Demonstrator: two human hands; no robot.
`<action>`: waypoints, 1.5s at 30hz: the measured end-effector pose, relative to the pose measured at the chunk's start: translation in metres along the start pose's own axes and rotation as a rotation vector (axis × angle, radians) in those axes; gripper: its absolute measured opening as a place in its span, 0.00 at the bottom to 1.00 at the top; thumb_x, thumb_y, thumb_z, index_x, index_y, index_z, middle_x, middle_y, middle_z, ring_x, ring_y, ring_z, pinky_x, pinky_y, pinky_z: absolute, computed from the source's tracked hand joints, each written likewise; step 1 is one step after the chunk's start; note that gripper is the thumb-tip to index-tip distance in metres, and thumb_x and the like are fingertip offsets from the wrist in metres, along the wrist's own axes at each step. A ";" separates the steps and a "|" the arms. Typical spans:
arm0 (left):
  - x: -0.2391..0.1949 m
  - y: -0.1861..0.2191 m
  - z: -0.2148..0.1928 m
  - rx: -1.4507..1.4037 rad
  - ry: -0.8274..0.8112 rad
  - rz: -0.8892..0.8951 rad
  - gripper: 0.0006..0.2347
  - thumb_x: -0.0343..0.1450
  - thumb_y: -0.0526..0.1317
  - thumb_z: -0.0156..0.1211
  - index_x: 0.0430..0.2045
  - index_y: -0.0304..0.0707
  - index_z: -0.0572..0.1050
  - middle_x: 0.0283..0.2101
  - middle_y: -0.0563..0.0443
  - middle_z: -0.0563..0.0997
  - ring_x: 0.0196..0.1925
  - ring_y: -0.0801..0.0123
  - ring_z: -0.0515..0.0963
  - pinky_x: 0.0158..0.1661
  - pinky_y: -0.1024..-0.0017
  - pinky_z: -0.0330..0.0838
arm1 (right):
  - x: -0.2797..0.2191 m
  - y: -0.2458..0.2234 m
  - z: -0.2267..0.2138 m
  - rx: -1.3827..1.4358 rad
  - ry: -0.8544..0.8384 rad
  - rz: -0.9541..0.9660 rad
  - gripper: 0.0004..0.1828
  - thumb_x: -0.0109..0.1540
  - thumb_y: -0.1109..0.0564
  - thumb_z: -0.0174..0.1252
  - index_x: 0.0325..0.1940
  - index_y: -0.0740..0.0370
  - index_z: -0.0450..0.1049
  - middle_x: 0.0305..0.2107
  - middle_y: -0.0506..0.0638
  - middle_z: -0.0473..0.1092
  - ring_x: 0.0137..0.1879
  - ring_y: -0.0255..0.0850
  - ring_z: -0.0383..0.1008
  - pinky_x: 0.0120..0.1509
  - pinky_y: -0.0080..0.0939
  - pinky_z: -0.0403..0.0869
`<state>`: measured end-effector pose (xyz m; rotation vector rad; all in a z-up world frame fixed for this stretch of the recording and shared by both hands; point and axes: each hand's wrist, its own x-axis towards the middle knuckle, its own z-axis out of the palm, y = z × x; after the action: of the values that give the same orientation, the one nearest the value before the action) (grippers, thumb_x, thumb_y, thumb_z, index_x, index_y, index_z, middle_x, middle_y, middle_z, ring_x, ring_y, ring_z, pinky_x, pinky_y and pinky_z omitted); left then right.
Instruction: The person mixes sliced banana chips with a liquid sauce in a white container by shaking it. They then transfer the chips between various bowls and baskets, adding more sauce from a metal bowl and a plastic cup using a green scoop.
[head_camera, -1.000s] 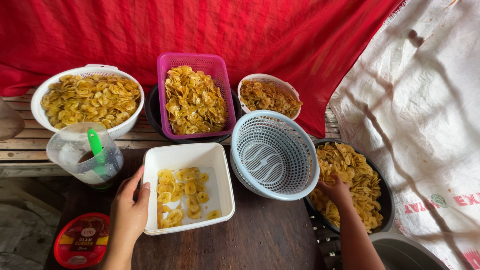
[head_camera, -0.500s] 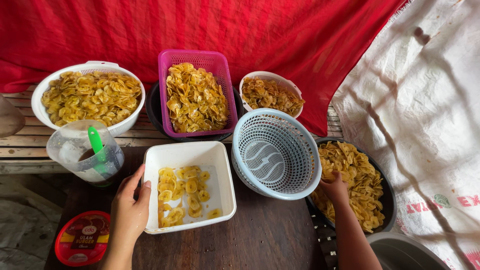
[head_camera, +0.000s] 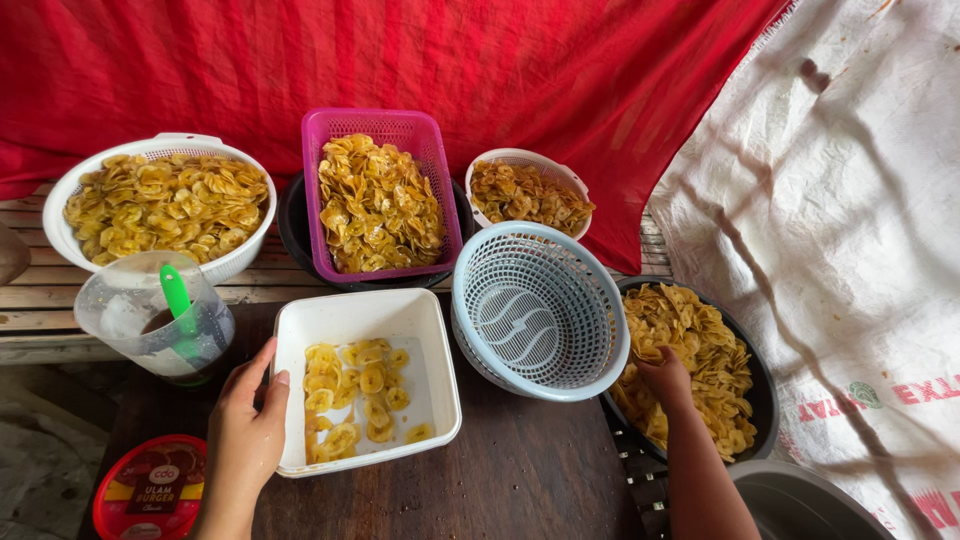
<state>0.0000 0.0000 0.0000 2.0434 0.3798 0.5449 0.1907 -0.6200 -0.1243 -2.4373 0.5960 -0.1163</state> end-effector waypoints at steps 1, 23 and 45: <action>0.000 0.000 -0.001 -0.007 0.004 -0.006 0.20 0.72 0.37 0.58 0.61 0.43 0.73 0.51 0.45 0.81 0.40 0.64 0.80 0.44 0.68 0.73 | -0.001 0.002 -0.001 0.047 -0.019 -0.001 0.39 0.54 0.52 0.69 0.69 0.57 0.68 0.45 0.58 0.79 0.48 0.48 0.82 0.52 0.46 0.78; 0.003 -0.004 0.007 -0.028 0.043 0.092 0.18 0.74 0.37 0.56 0.60 0.42 0.74 0.49 0.43 0.80 0.42 0.62 0.80 0.44 0.66 0.74 | -0.024 -0.151 -0.163 1.014 -0.465 -0.577 0.37 0.66 0.58 0.62 0.80 0.45 0.63 0.45 0.56 0.75 0.42 0.42 0.77 0.40 0.46 0.78; 0.004 -0.030 0.000 0.086 0.005 0.112 0.19 0.75 0.37 0.59 0.63 0.41 0.75 0.47 0.40 0.80 0.40 0.58 0.79 0.44 0.64 0.73 | -0.207 -0.307 -0.003 0.763 -0.569 -0.630 0.13 0.63 0.64 0.58 0.52 0.63 0.75 0.45 0.51 0.76 0.56 0.42 0.75 0.61 0.41 0.74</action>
<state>0.0022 0.0173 -0.0253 2.1556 0.2975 0.6116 0.1246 -0.3132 0.0712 -1.6952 -0.4204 0.0853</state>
